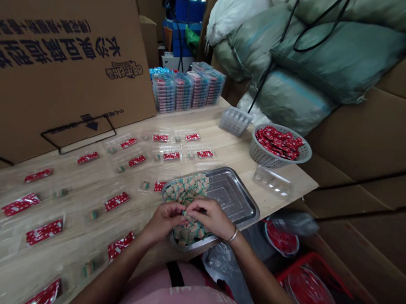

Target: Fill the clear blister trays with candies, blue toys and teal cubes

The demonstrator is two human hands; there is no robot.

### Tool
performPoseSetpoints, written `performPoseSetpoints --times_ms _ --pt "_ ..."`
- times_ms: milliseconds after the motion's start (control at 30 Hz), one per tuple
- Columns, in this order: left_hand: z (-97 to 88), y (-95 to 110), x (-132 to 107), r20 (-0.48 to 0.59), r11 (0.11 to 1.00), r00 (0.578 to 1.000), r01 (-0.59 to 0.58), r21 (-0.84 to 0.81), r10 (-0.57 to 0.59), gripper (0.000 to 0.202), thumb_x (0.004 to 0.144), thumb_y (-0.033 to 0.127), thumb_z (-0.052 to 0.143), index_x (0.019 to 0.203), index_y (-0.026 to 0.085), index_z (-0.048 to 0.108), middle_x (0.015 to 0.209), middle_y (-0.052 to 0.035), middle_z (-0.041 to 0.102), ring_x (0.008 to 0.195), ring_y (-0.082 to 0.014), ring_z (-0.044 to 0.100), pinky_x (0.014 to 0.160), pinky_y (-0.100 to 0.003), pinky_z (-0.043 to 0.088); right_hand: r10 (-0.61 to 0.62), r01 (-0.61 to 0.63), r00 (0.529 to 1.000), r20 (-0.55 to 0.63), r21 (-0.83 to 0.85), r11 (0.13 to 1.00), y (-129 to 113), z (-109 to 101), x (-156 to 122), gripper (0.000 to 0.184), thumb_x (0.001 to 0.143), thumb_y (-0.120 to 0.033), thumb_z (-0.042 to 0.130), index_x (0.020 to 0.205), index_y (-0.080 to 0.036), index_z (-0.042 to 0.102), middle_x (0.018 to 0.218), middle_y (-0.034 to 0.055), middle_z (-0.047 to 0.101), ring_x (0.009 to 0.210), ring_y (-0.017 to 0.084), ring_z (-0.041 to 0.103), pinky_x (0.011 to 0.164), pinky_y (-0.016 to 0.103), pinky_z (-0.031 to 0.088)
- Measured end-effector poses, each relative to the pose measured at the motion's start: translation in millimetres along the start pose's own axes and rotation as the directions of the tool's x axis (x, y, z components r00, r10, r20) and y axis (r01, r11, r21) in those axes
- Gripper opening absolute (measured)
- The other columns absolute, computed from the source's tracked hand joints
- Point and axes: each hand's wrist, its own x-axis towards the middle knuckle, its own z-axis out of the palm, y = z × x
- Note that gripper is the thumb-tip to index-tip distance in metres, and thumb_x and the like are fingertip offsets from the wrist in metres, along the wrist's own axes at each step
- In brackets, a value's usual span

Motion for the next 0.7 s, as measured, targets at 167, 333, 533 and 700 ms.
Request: performPoseSetpoints --times_ms 167,333,533,700 --pt "1.0 5 -4 0.005 0.999 1.000 -0.014 -0.034 0.014 0.026 0.060 0.033 0.076 0.079 0.017 0.072 0.079 -0.0024 0.070 0.070 -0.0150 0.062 0.072 -0.028 0.050 -0.038 0.032 0.998 -0.053 -0.112 0.993 -5 6 -2 0.010 0.082 -0.017 0.057 0.077 -0.018 0.065 0.073 0.0012 0.061 0.071 0.014 0.055 0.064 0.023 0.040" --pt "2.2 -5 1 -0.167 0.999 0.985 -0.039 0.013 0.040 0.026 0.052 0.026 0.077 0.074 0.016 0.070 0.061 0.0020 0.064 0.056 -0.0111 0.056 0.058 -0.023 0.046 -0.005 -0.019 0.994 -0.105 -0.227 0.974 9 2 15 0.014 0.086 -0.016 0.051 0.087 -0.018 0.065 0.080 0.0031 0.064 0.076 0.015 0.058 0.071 0.025 0.042" --pt "-2.9 -10 3 -0.249 0.998 0.966 -0.056 0.034 0.063 0.027 0.052 0.022 0.074 0.077 0.015 0.068 0.058 0.0019 0.064 0.053 -0.0116 0.055 0.053 -0.022 0.043 0.077 -0.090 0.996 -0.047 -0.421 0.903 31 -3 39 0.012 0.077 -0.007 0.057 0.084 -0.016 0.060 0.076 0.0014 0.058 0.072 0.014 0.054 0.069 0.025 0.040" --pt "-7.9 -14 6 -0.311 0.989 0.940 -0.145 0.017 0.143 0.025 0.050 0.018 0.073 0.074 0.015 0.067 0.062 0.0025 0.064 0.055 -0.0102 0.055 0.054 -0.021 0.043 0.075 -0.059 0.997 0.023 -0.414 0.908 30 -7 43 0.011 0.076 -0.005 0.056 0.074 -0.016 0.057 0.076 0.0020 0.056 0.075 0.015 0.052 0.070 0.026 0.038"
